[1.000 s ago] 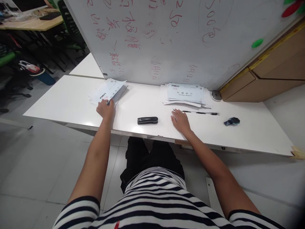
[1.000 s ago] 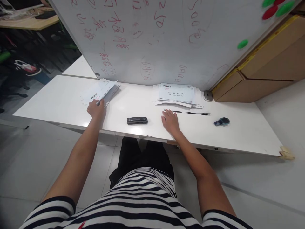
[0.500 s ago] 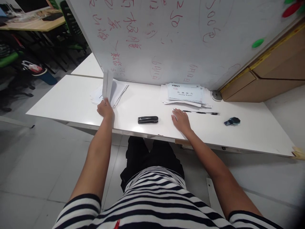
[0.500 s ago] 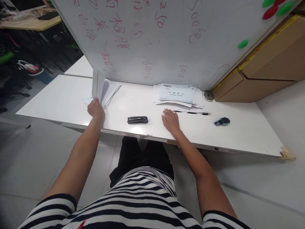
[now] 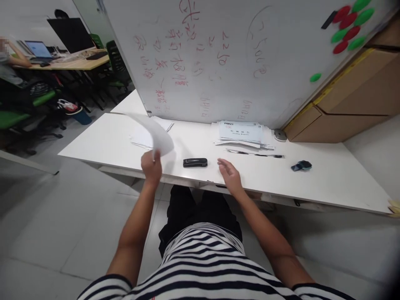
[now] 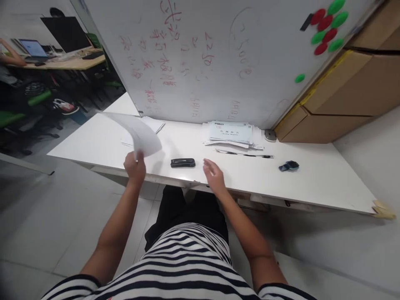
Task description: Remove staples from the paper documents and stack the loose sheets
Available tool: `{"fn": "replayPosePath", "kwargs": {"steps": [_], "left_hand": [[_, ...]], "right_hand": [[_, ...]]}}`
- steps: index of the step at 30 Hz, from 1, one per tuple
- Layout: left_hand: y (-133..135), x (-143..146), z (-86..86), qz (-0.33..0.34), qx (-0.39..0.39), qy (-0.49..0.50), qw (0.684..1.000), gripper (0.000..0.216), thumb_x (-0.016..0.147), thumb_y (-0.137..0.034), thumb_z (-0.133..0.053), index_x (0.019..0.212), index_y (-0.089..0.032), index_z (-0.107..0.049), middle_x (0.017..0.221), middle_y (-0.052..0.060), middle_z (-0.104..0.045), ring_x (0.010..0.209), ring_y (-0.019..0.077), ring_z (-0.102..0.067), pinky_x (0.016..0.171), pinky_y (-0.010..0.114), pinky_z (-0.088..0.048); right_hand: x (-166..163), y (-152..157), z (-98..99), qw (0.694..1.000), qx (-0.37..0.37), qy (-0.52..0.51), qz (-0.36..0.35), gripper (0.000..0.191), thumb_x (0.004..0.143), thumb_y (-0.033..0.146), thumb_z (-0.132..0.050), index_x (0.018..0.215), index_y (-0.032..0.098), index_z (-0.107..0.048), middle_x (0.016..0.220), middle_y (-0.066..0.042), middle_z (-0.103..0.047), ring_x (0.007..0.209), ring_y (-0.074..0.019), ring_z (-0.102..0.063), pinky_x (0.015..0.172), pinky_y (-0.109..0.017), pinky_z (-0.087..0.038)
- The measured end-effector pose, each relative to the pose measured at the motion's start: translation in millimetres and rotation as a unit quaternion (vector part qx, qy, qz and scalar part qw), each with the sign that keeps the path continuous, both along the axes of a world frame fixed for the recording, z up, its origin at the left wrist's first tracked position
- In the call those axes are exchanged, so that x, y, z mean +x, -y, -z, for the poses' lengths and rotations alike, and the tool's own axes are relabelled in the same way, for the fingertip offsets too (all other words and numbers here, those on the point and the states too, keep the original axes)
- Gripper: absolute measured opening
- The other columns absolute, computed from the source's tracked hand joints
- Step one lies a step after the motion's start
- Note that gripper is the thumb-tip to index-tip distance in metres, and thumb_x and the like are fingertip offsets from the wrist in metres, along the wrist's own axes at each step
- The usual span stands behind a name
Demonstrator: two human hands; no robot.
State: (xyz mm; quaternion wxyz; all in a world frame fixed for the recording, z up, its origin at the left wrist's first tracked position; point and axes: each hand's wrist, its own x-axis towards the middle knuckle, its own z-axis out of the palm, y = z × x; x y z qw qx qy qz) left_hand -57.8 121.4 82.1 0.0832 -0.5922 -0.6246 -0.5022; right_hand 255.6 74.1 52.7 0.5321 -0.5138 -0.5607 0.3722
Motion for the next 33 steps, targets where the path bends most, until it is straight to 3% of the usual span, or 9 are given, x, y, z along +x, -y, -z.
{"fn": "replayPosePath", "kwargs": {"steps": [2, 5, 7, 11, 15, 18, 23, 28, 33], "left_hand": [[38, 31, -5.5, 0.132, 0.016, -0.099, 0.986, 0.027, 0.091, -0.037, -0.051, 0.09, -0.016, -0.069, 0.092, 0.011, -0.072, 0.089, 0.021, -0.064, 0.089, 0.038, -0.042], [78, 75, -0.4, 0.277, -0.038, -0.14, 0.95, 0.018, 0.09, -0.03, -0.055, 0.098, -0.023, -0.069, 0.103, 0.006, -0.073, 0.093, 0.019, -0.065, 0.091, 0.038, -0.042], [92, 96, 10.8, 0.329, -0.103, -0.106, 0.933, 0.021, 0.092, -0.03, -0.051, 0.103, -0.025, -0.069, 0.108, 0.004, -0.072, 0.097, 0.0188, -0.065, 0.088, 0.037, -0.044], [101, 119, 31.4, 0.384, -0.246, -0.019, 0.89, 0.027, 0.092, -0.037, -0.048, 0.107, -0.031, -0.07, 0.114, 0.004, -0.069, 0.107, 0.0226, -0.063, 0.092, 0.04, -0.045], [102, 128, 34.0, 0.382, -0.318, 0.055, 0.866, 0.032, 0.093, -0.043, -0.044, 0.109, -0.03, -0.069, 0.111, 0.004, -0.07, 0.105, 0.0238, -0.062, 0.093, 0.039, -0.046], [101, 127, 32.3, 0.336, -0.334, 0.048, 0.879, 0.035, 0.093, -0.044, -0.041, 0.101, -0.027, -0.07, 0.101, 0.005, -0.071, 0.094, 0.0223, -0.064, 0.085, 0.036, -0.048], [99, 119, 33.1, 0.274, -0.335, 0.018, 0.901, 0.041, 0.095, -0.046, -0.036, 0.087, -0.022, -0.069, 0.084, 0.004, -0.069, 0.079, 0.0203, -0.064, 0.074, 0.032, -0.048], [97, 116, 34.1, 0.283, -0.291, -0.017, 0.914, 0.034, 0.094, -0.043, -0.041, 0.106, -0.026, -0.068, 0.111, 0.008, -0.068, 0.106, 0.0237, -0.062, 0.093, 0.037, -0.046], [90, 124, 36.4, 0.339, -0.3, -0.056, 0.89, 0.033, 0.091, -0.039, -0.048, 0.119, -0.031, -0.064, 0.131, 0.005, -0.059, 0.125, 0.0258, -0.051, 0.107, 0.046, -0.037]], "right_hand": [[-23, 28, -11.0, 0.986, -0.024, -0.133, -0.096, 0.053, 0.088, 0.044, -0.057, 0.137, 0.029, -0.044, 0.138, -0.009, -0.053, 0.121, -0.0243, -0.055, 0.099, -0.044, -0.046], [-45, 58, -13.7, 0.957, -0.065, -0.248, -0.133, 0.069, 0.085, 0.043, -0.062, 0.145, 0.035, -0.028, 0.145, -0.008, -0.045, 0.125, -0.024, -0.051, 0.101, -0.044, -0.046], [-51, 69, -6.1, 0.95, -0.097, -0.278, -0.102, 0.069, 0.082, 0.045, -0.064, 0.143, 0.034, -0.032, 0.141, -0.008, -0.049, 0.124, -0.0239, -0.053, 0.1, -0.044, -0.047], [-47, 77, 16.5, 0.944, -0.15, -0.293, -0.013, 0.044, 0.081, 0.05, -0.062, 0.119, 0.028, -0.056, 0.124, -0.005, -0.063, 0.116, -0.0237, -0.058, 0.093, -0.039, -0.052], [-32, 83, 32.2, 0.932, -0.203, -0.299, 0.032, 0.04, 0.077, 0.056, -0.062, 0.098, 0.022, -0.064, 0.101, -0.005, -0.071, 0.091, -0.0223, -0.068, 0.078, -0.036, -0.058], [-22, 89, 39.0, 0.931, -0.236, -0.276, 0.039, 0.041, 0.073, 0.058, -0.065, 0.08, 0.018, -0.064, 0.077, -0.004, -0.07, 0.072, -0.0198, -0.069, 0.067, -0.034, -0.059], [-16, 92, 48.8, 0.931, -0.252, -0.262, 0.036, 0.04, 0.073, 0.057, -0.067, 0.071, 0.017, -0.061, 0.065, -0.003, -0.068, 0.06, -0.0174, -0.067, 0.055, -0.028, -0.054], [-18, 91, 57.1, 0.943, -0.226, -0.237, 0.061, 0.039, 0.074, 0.055, -0.068, 0.066, 0.017, -0.06, 0.06, -0.003, -0.067, 0.053, -0.0145, -0.062, 0.052, -0.026, -0.05], [-22, 88, 57.9, 0.944, -0.227, -0.225, 0.077, 0.04, 0.074, 0.056, -0.067, 0.064, 0.018, -0.059, 0.056, -0.002, -0.065, 0.048, -0.0119, -0.057, 0.047, -0.023, -0.044]]}}
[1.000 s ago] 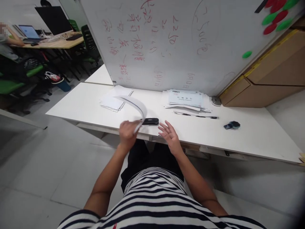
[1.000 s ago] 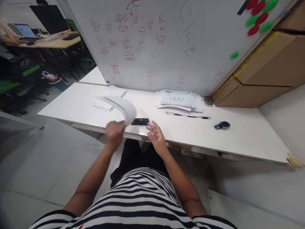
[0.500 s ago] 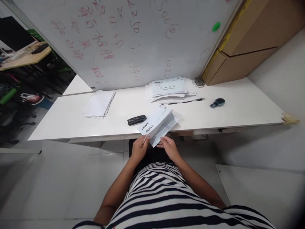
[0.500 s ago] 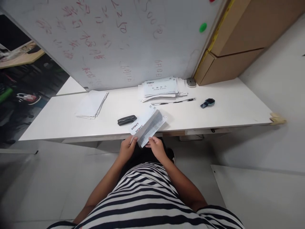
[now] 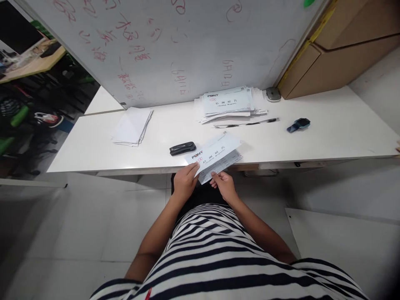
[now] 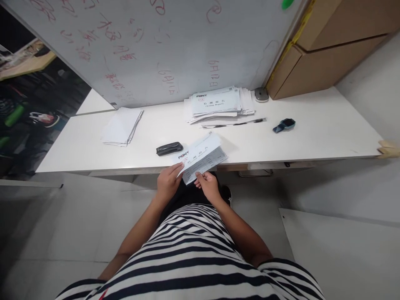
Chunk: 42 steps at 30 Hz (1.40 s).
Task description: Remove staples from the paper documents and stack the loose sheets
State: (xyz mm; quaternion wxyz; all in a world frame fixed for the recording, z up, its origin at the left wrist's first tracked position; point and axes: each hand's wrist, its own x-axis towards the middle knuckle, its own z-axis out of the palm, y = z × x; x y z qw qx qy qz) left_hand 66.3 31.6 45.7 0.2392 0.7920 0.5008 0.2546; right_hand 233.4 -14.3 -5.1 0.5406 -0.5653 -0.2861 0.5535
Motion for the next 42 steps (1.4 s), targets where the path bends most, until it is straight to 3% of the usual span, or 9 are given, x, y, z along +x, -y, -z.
{"fn": "replayPosePath", "kwargs": {"steps": [5, 8, 12, 14, 16, 24, 30, 35, 42], "left_hand": [[9, 2, 3.2, 0.026, -0.038, 0.038, 0.998, 0.047, 0.084, -0.047, -0.058, 0.127, -0.028, -0.058, 0.148, 0.006, -0.041, 0.141, 0.0281, -0.028, 0.116, 0.049, -0.024], [27, -8, 11.6, -0.056, -0.102, 0.148, 0.982, 0.05, 0.086, -0.054, -0.052, 0.129, -0.028, -0.054, 0.153, 0.007, -0.031, 0.142, 0.0266, -0.027, 0.116, 0.046, -0.025], [38, -11, 24.6, -0.195, -0.343, 0.343, 0.852, 0.052, 0.083, -0.063, -0.051, 0.119, -0.025, -0.056, 0.129, 0.013, -0.056, 0.117, 0.0242, -0.057, 0.1, 0.042, -0.045], [33, -3, 25.0, -0.14, -0.472, 0.402, 0.772, 0.056, 0.082, -0.064, -0.053, 0.117, -0.021, -0.057, 0.119, 0.014, -0.062, 0.104, 0.0222, -0.063, 0.094, 0.04, -0.049], [24, 9, 21.7, -0.078, -0.506, 0.427, 0.746, 0.055, 0.08, -0.061, -0.058, 0.117, -0.02, -0.058, 0.114, 0.012, -0.065, 0.096, 0.0194, -0.064, 0.088, 0.037, -0.051], [15, 9, 9.5, 0.066, -0.353, 0.25, 0.899, 0.04, 0.085, -0.052, -0.054, 0.105, -0.022, -0.069, 0.098, 0.006, -0.07, 0.086, 0.0226, -0.063, 0.076, 0.035, -0.049], [3, -22, -13.0, 0.036, -0.151, 0.094, 0.983, 0.029, 0.09, -0.043, -0.047, 0.095, -0.027, -0.071, 0.092, 0.003, -0.073, 0.085, 0.0231, -0.066, 0.078, 0.034, -0.048], [-31, -23, -30.5, -0.011, 0.004, 0.121, 0.993, 0.026, 0.089, -0.038, -0.052, 0.106, -0.028, -0.068, 0.111, 0.003, -0.069, 0.108, 0.022, -0.06, 0.095, 0.035, -0.044], [-27, -8, -10.4, -0.113, -0.073, 0.252, 0.958, 0.036, 0.088, -0.042, -0.053, 0.118, -0.023, -0.061, 0.116, 0.006, -0.067, 0.106, 0.0221, -0.062, 0.09, 0.035, -0.049]], "right_hand": [[2, 5, -6.1, 0.999, -0.015, 0.013, -0.047, 0.041, 0.073, 0.057, -0.067, 0.061, 0.018, -0.059, 0.055, -0.002, -0.064, 0.046, -0.0123, -0.056, 0.047, -0.024, -0.045], [17, 16, -6.2, 0.999, -0.006, 0.026, -0.038, 0.037, 0.071, 0.053, -0.07, 0.077, 0.018, -0.066, 0.069, -0.005, -0.07, 0.057, -0.0156, -0.063, 0.054, -0.027, -0.05], [50, 25, -3.0, 0.996, -0.023, 0.0, 0.089, 0.046, 0.076, 0.057, -0.065, 0.102, 0.019, -0.066, 0.092, -0.008, -0.073, 0.072, -0.0185, -0.067, 0.059, -0.029, -0.055], [64, 22, -3.1, 0.993, -0.031, -0.024, 0.11, 0.05, 0.079, 0.061, -0.058, 0.104, 0.019, -0.066, 0.098, -0.01, -0.072, 0.075, -0.0195, -0.068, 0.059, -0.03, -0.056], [70, 15, -4.5, 0.993, -0.025, -0.031, 0.107, 0.051, 0.08, 0.063, -0.056, 0.102, 0.018, -0.067, 0.098, -0.011, -0.072, 0.078, -0.0208, -0.069, 0.059, -0.03, -0.057], [83, 10, -9.1, 0.987, 0.015, 0.017, 0.158, 0.047, 0.077, 0.06, -0.06, 0.102, 0.021, -0.067, 0.097, -0.008, -0.074, 0.085, -0.0262, -0.071, 0.066, -0.038, -0.06], [110, 11, -39.3, 0.989, 0.05, 0.138, 0.006, 0.041, 0.064, 0.048, -0.078, 0.095, 0.021, -0.073, 0.097, -0.009, -0.074, 0.092, -0.0293, -0.068, 0.083, -0.045, -0.054], [103, -24, -69.7, 0.948, 0.071, 0.309, 0.021, 0.029, 0.07, 0.048, -0.072, 0.085, 0.024, -0.075, 0.086, -0.005, -0.075, 0.091, -0.032, -0.067, 0.086, -0.048, -0.051], [65, -39, -62.4, 0.934, 0.121, 0.336, -0.016, 0.037, 0.081, 0.048, -0.058, 0.101, 0.018, -0.07, 0.102, -0.009, -0.073, 0.097, -0.0292, -0.065, 0.086, -0.041, -0.051]]}}
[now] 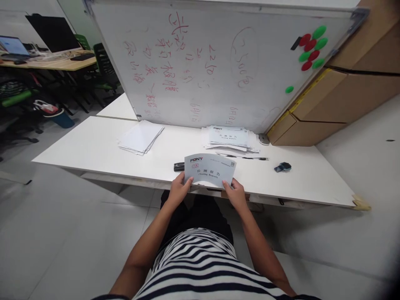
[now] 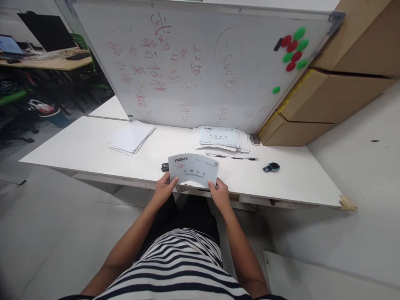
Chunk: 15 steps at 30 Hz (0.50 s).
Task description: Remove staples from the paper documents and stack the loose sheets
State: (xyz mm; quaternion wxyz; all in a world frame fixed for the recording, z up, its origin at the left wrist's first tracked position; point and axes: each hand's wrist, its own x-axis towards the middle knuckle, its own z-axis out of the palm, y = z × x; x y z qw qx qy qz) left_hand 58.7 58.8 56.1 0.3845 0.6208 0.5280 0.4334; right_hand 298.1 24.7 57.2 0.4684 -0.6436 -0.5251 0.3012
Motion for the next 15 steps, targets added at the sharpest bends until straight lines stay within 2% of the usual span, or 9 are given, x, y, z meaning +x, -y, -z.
{"fn": "replayPosePath", "kwargs": {"steps": [4, 8, 11, 15], "left_hand": [[6, -2, 7.0, -0.012, 0.057, -0.033, 0.998, 0.032, 0.092, -0.04, -0.048, 0.115, -0.024, -0.062, 0.115, 0.006, -0.067, 0.109, 0.0219, -0.06, 0.093, 0.035, -0.047], [-1, -10, 18.8, -0.027, 0.076, -0.087, 0.993, 0.029, 0.092, -0.04, -0.048, 0.109, -0.023, -0.065, 0.109, 0.005, -0.069, 0.103, 0.0223, -0.063, 0.088, 0.036, -0.049], [-3, -14, 26.2, -0.023, 0.082, -0.12, 0.989, 0.028, 0.092, -0.04, -0.047, 0.106, -0.023, -0.066, 0.107, 0.006, -0.07, 0.1, 0.0224, -0.063, 0.086, 0.036, -0.05], [-2, -16, 27.3, -0.01, 0.094, -0.148, 0.985, 0.028, 0.093, -0.04, -0.046, 0.105, -0.023, -0.065, 0.106, 0.006, -0.069, 0.1, 0.0222, -0.062, 0.086, 0.036, -0.049]], "right_hand": [[-10, 8, 2.3, 0.996, 0.053, 0.067, -0.009, 0.034, 0.087, 0.045, -0.052, 0.105, 0.022, -0.068, 0.106, -0.007, -0.071, 0.099, -0.0255, -0.063, 0.086, -0.036, -0.049], [-9, 5, 23.8, 0.985, 0.076, 0.155, 0.021, 0.034, 0.087, 0.044, -0.051, 0.098, 0.018, -0.07, 0.095, -0.01, -0.072, 0.093, -0.0269, -0.064, 0.085, -0.04, -0.049], [-5, 2, 36.5, 0.974, 0.103, 0.199, 0.025, 0.033, 0.088, 0.041, -0.05, 0.099, 0.018, -0.071, 0.098, -0.01, -0.072, 0.097, -0.0273, -0.063, 0.089, -0.043, -0.048], [2, -1, 33.6, 0.968, 0.108, 0.226, 0.033, 0.034, 0.089, 0.041, -0.05, 0.106, 0.019, -0.07, 0.103, -0.01, -0.072, 0.104, -0.0281, -0.062, 0.094, -0.046, -0.046]]}}
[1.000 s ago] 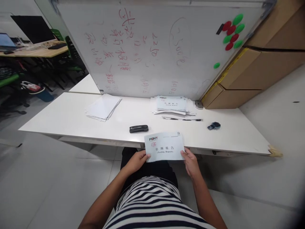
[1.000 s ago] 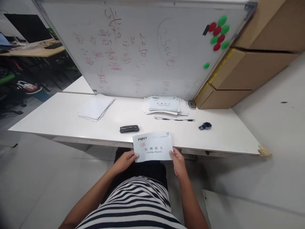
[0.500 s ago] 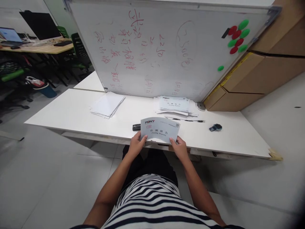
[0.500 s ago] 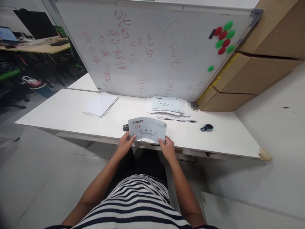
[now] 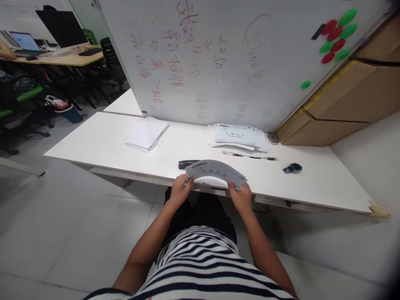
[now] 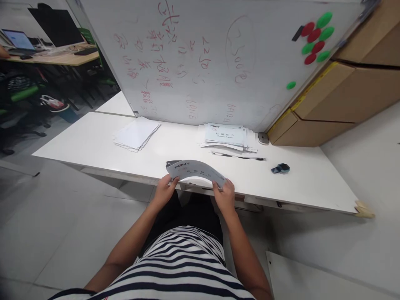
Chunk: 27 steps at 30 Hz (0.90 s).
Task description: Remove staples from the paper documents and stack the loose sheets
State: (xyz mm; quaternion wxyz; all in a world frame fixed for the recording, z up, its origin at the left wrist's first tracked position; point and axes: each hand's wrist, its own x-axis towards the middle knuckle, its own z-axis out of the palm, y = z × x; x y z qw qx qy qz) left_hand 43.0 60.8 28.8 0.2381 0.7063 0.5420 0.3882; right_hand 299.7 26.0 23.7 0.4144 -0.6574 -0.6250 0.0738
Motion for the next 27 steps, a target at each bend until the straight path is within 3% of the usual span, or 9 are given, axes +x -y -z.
{"fn": "replayPosePath", "kwargs": {"steps": [4, 8, 12, 15, 17, 21, 24, 27], "left_hand": [[1, 4, -8.4, 0.005, -0.026, -0.015, 1.0, 0.028, 0.094, -0.039, -0.043, 0.101, -0.021, -0.064, 0.1, 0.007, -0.069, 0.096, 0.022, -0.062, 0.083, 0.036, -0.048], [7, 8, -26.1, 0.058, -0.056, -0.004, 0.997, 0.029, 0.095, -0.039, -0.04, 0.105, -0.022, -0.061, 0.105, 0.006, -0.066, 0.099, 0.0215, -0.06, 0.087, 0.036, -0.047], [11, 12, -35.7, 0.14, -0.135, 0.047, 0.98, 0.033, 0.096, -0.04, -0.036, 0.116, -0.023, -0.056, 0.113, 0.005, -0.064, 0.103, 0.0206, -0.058, 0.088, 0.035, -0.047], [11, 14, -33.7, 0.163, -0.171, 0.06, 0.97, 0.034, 0.096, -0.041, -0.035, 0.117, -0.023, -0.055, 0.111, 0.004, -0.064, 0.101, 0.0206, -0.058, 0.086, 0.035, -0.048], [11, 16, -32.7, 0.172, -0.165, 0.043, 0.97, 0.033, 0.096, -0.04, -0.034, 0.114, -0.022, -0.056, 0.107, 0.004, -0.064, 0.098, 0.0206, -0.058, 0.085, 0.035, -0.047], [10, 20, -38.7, 0.195, -0.114, -0.02, 0.974, 0.03, 0.097, -0.036, -0.032, 0.104, -0.022, -0.057, 0.1, 0.005, -0.064, 0.091, 0.0204, -0.059, 0.08, 0.035, -0.047], [3, 25, -44.0, 0.196, -0.033, -0.071, 0.978, 0.028, 0.097, -0.033, -0.033, 0.1, -0.021, -0.058, 0.097, 0.007, -0.064, 0.09, 0.0213, -0.058, 0.08, 0.036, -0.046], [-11, 26, -39.0, 0.173, 0.054, -0.103, 0.978, 0.026, 0.097, -0.031, -0.035, 0.1, -0.02, -0.059, 0.098, 0.008, -0.064, 0.093, 0.0215, -0.057, 0.081, 0.036, -0.045]], "right_hand": [[-1, 10, -2.6, 0.997, -0.061, -0.011, -0.052, 0.035, 0.087, 0.04, -0.052, 0.104, 0.018, -0.071, 0.105, -0.012, -0.072, 0.104, -0.0291, -0.063, 0.094, -0.044, -0.047], [-2, 39, -0.8, 0.98, -0.137, -0.144, -0.007, 0.041, 0.078, 0.047, -0.062, 0.105, 0.016, -0.071, 0.106, -0.013, -0.072, 0.102, -0.0307, -0.065, 0.091, -0.043, -0.049], [9, 57, 1.0, 0.908, -0.225, -0.353, 0.017, 0.05, 0.07, 0.051, -0.072, 0.105, 0.016, -0.07, 0.108, -0.012, -0.072, 0.101, -0.0308, -0.066, 0.089, -0.042, -0.052], [22, 58, 5.3, 0.861, -0.231, -0.453, 0.007, 0.049, 0.069, 0.053, -0.073, 0.101, 0.016, -0.071, 0.108, -0.011, -0.072, 0.1, -0.0303, -0.067, 0.091, -0.044, -0.051], [28, 56, 5.4, 0.849, -0.224, -0.478, 0.011, 0.05, 0.068, 0.052, -0.075, 0.102, 0.015, -0.07, 0.109, -0.011, -0.071, 0.099, -0.0307, -0.067, 0.089, -0.046, -0.052], [27, 50, -12.8, 0.895, -0.155, -0.416, 0.055, 0.055, 0.067, 0.047, -0.077, 0.113, 0.019, -0.066, 0.121, -0.01, -0.067, 0.111, -0.03, -0.061, 0.097, -0.047, -0.049], [22, 42, -33.5, 0.942, -0.109, -0.31, 0.068, 0.045, 0.072, 0.047, -0.072, 0.106, 0.018, -0.069, 0.114, -0.009, -0.069, 0.114, -0.0289, -0.06, 0.104, -0.045, -0.043], [17, 29, -41.5, 0.964, -0.077, -0.243, 0.069, 0.04, 0.077, 0.049, -0.066, 0.102, 0.018, -0.07, 0.108, -0.01, -0.071, 0.109, -0.0276, -0.062, 0.1, -0.041, -0.046]]}}
